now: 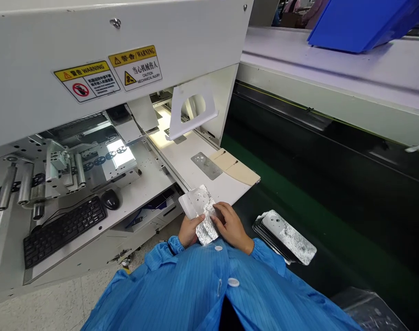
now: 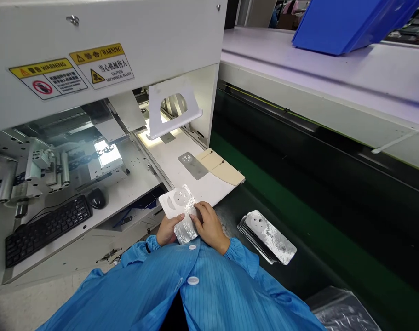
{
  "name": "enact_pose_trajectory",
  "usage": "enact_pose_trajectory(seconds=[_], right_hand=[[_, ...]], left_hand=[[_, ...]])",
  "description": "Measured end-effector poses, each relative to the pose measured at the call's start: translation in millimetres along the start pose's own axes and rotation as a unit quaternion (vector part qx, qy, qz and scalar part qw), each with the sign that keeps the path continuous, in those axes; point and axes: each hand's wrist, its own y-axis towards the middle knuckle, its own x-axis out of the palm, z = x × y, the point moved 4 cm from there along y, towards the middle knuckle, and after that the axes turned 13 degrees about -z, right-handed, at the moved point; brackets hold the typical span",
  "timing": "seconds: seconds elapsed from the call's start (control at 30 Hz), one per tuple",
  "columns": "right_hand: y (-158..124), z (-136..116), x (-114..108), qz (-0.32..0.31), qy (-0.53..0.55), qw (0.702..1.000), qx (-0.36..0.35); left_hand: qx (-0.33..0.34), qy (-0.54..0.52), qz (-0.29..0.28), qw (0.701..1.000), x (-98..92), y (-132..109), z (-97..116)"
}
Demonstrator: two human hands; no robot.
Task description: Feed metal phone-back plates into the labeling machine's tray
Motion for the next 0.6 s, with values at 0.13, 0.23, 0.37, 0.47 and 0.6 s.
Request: enact_pose_trajectory(seconds=[0.13, 0.23, 0.37, 0.47, 0.6], right_hand=[[-2.3, -1.0, 4.6, -0.041, -0.051, 0.998, 0.0], [-2.6, -1.2, 8.1, -0.071, -0.078, 0.994, 0.0], [-2.3, -1.8, 9.9, -0.078, -0.083, 0.993, -0.007], [-3.0, -1.8, 10.1, -0.074, -0.076, 0.994, -0.012], [-3.8, -0.6, 10.3, -0.077, -0.066, 0.995, -0.005]], left_hand=[[0.018, 0.016, -0.011, 1.0, 0.9, 0.7, 0.2], [0.023, 0.021, -0.016, 0.999, 0.6, 1.3, -1.5], [0.036, 0.021, -0.014, 0.999, -1.6, 2.0, -3.9], [0.035, 0.009, -0.005, 0.999, -3.9, 2.6, -5.9], [0.029, -0.004, 0.009, 1.0, -5.2, 2.3, -6.2]])
